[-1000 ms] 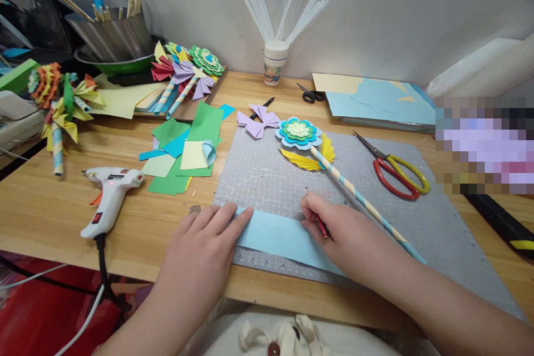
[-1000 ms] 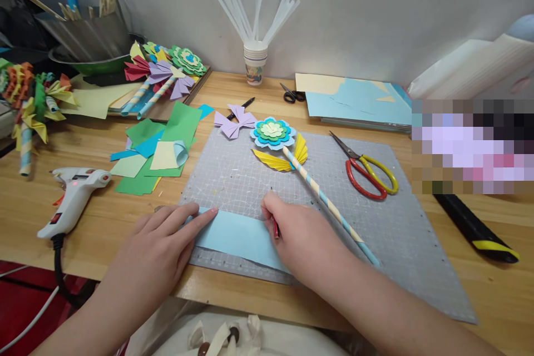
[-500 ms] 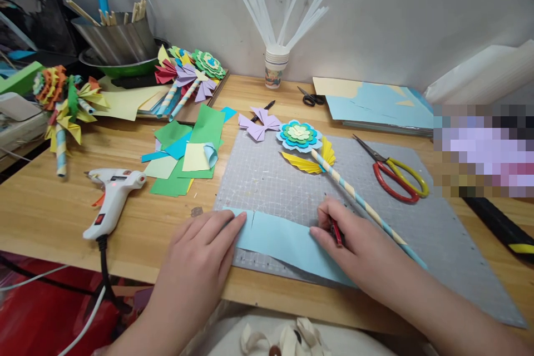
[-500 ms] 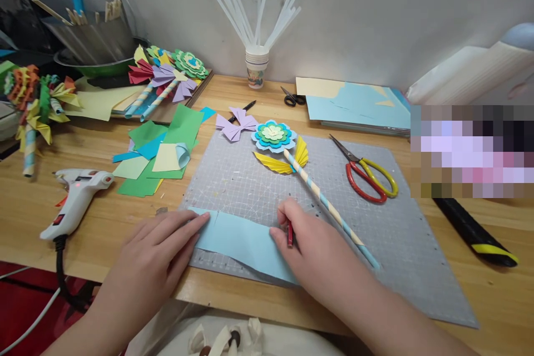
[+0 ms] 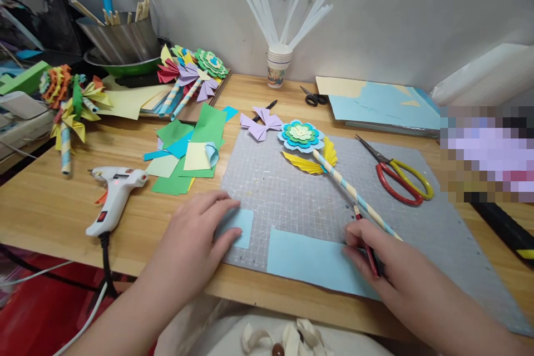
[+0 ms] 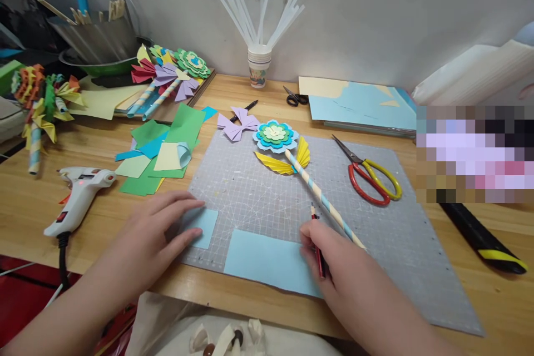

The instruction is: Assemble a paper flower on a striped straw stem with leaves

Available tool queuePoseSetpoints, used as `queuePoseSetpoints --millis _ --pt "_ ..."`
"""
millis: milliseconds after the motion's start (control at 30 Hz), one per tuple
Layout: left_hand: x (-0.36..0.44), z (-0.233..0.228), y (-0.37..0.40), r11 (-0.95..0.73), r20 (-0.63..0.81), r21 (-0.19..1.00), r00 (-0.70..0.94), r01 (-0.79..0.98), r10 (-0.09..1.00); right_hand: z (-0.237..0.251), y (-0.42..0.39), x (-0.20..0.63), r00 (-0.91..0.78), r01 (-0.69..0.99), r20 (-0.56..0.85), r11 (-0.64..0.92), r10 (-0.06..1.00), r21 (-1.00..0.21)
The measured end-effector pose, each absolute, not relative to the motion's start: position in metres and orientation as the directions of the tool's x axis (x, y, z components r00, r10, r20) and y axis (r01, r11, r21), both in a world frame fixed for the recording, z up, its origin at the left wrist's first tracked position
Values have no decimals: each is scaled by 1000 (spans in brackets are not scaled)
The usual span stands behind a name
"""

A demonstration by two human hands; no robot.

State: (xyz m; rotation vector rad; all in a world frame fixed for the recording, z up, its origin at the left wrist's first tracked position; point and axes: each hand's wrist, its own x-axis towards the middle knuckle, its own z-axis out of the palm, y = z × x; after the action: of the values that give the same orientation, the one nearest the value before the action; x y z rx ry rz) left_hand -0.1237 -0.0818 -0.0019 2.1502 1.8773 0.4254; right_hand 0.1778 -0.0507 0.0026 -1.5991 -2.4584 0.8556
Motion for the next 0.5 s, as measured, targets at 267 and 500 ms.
queuePoseSetpoints --millis 267,500 --pt "-122 20 -38 -73 -193 460 180 885 965 1 -51 189 -466 748 -120 317 877 -583" --pt "-125 8 16 14 87 478 -63 878 994 4 -44 185 -413 733 -206 190 887 -653"
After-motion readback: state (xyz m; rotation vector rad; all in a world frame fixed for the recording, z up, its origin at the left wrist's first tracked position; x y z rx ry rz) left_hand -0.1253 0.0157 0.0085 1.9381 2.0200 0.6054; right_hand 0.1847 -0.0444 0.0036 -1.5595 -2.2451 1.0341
